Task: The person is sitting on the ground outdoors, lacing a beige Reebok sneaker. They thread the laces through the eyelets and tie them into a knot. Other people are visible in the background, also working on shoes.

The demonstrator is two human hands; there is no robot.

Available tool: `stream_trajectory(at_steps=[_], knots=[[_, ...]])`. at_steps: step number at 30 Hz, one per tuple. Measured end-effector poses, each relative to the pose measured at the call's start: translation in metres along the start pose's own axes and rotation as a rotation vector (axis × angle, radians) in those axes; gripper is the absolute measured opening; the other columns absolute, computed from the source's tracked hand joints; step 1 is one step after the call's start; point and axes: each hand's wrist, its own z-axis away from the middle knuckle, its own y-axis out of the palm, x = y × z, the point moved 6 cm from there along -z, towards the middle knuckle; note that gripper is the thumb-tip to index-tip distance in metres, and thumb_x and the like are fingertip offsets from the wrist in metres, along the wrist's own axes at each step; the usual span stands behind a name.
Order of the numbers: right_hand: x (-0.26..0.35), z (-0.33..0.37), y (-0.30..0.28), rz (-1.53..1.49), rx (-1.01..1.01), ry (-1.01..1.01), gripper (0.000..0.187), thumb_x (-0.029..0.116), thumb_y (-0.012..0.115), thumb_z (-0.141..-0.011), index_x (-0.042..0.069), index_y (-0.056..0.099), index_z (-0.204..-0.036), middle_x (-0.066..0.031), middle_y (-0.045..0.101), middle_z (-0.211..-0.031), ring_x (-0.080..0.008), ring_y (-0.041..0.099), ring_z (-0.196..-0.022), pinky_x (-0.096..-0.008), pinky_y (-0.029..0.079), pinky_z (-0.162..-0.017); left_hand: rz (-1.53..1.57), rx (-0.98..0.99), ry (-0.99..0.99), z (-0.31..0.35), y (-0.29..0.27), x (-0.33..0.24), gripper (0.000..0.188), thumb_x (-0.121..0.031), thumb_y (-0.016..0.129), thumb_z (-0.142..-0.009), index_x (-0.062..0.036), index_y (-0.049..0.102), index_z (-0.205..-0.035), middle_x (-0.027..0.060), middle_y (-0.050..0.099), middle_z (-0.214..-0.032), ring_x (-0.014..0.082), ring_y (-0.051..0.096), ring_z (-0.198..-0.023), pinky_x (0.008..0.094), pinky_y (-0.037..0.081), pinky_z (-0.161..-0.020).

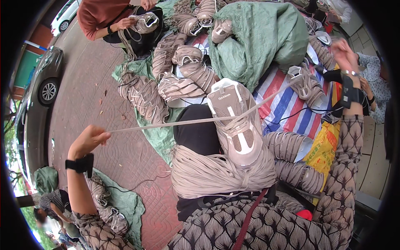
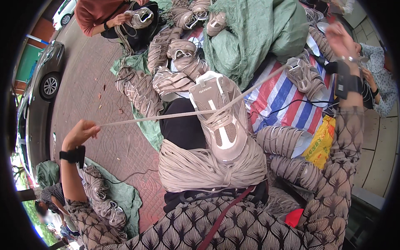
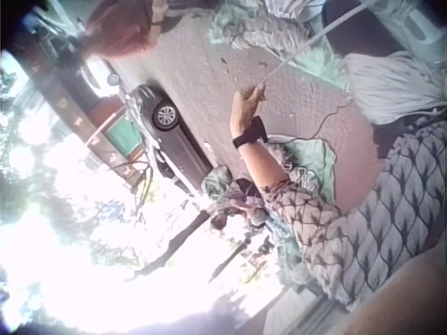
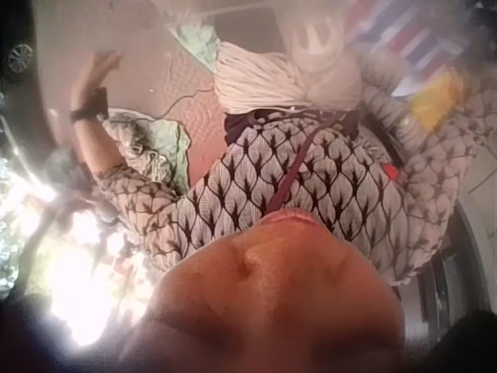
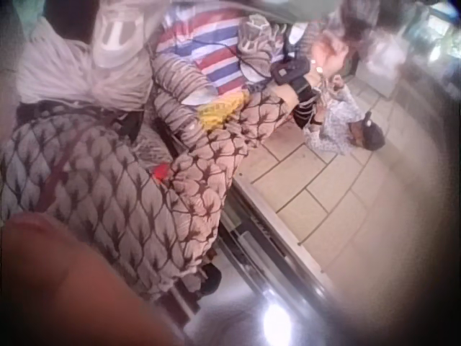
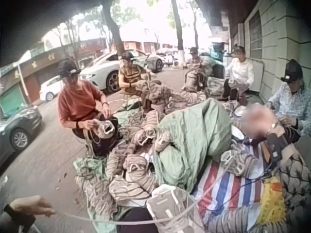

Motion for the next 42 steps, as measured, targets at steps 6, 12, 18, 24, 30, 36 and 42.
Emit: stream_trajectory(at_steps=[6,12,18,24,30,36,42], knots=[[0.089,0.116,-0.149,0.336,-0.617,-0.183,0.022,0.011,0.044,-0.102,0.008,0.047,-0.081,0.003,0.035,-0.065,-0.0104,0.035,-0.058,-0.0257,0.036,-0.064,0.124,-0.423,-0.274,0.05,0.018,0.211,0.019,-0.009,0.062,-0.08,0.0046,0.071,-0.071,0.0101,0.066,-0.06,0.0151,0.062,-0.054,0.0309,0.051,-0.055],[0.012,0.261,-0.215,0.445,-0.993,-0.042,0.014,0.014,0.048,-0.099,0.008,0.054,-0.088,0.0054,0.038,-0.066,-0.0078,0.035,-0.057,-0.0239,0.033,-0.059,0.18,-0.815,-0.733,0.151,0.104,0.381,0.012,-0.01,0.066,-0.068,-0.0017,0.074,-0.066,0.0158,0.067,-0.06,0.0263,0.066,-0.058,0.0355,0.053,-0.058],[0.039,0.301,-0.202,0.626,-1.105,-0.13,0.013,0.018,0.053,-0.097,0.008,0.062,-0.095,0.0077,0.042,-0.067,-0.0052,0.035,-0.056,-0.0221,0.031,-0.055,1.113,-1.112,-0.669,0.111,0.154,0.369,0.012,-0.015,0.062,-0.085,-0.0038,0.067,-0.084,0.006,0.066,-0.07,0.0161,0.061,-0.056,0.0271,0.043,-0.046],[-0.014,0.177,-0.105,1.193,-0.794,-0.147,0.028,0.022,0.063,-0.088,0.012,0.071,-0.113,0.0118,0.053,-0.073,0.0007,0.031,-0.051,-0.019,0.021,-0.045,1.151,-0.918,-0.196,-0.001,0.126,0.145,0.039,-0.005,0.051,-0.097,-0.0027,0.045,-0.135,0.0153,0.067,-0.11,0.0184,0.069,-0.077,0.0267,0.057,-0.063],[-0.208,0.147,0.066,1.531,0.26,-0.037,0.021,0.015,0.056,-0.095,0.0,0.071,-0.094,0.0015,0.066,-0.081,-0.0069,0.057,-0.069,-0.0238,0.045,-0.063,0.763,-0.396,0.356,-0.054,0.15,-0.133,0.019,-0.011,0.052,-0.1,-0.0034,0.065,-0.112,0.0075,0.071,-0.099,0.008,0.064,-0.062,0.0187,0.049,-0.052],[-0.284,0.157,0.1,1.499,0.588,0.327,0.017,0.013,0.059,-0.089,-0.001,0.066,-0.083,-0.0075,0.063,-0.072,-0.0131,0.062,-0.064,-0.0281,0.047,-0.06,0.278,-0.53,0.683,-0.051,0.196,-0.216,0.018,-0.001,0.058,-0.09,-0.0026,0.065,-0.107,0.0138,0.069,-0.084,0.0249,0.067,-0.069,0.0339,0.052,-0.061],[-0.296,0.149,0.096,1.619,0.649,0.148,0.019,0.017,0.061,-0.083,-0.001,0.064,-0.077,-0.0126,0.059,-0.068,-0.0246,0.061,-0.06,-0.0344,0.047,-0.058,0.192,-0.427,0.503,-0.055,0.2,-0.212,0.01,-0.008,0.062,-0.088,-0.0024,0.062,-0.096,0.0154,0.068,-0.076,0.0324,0.068,-0.072,0.0368,0.052,-0.065]])
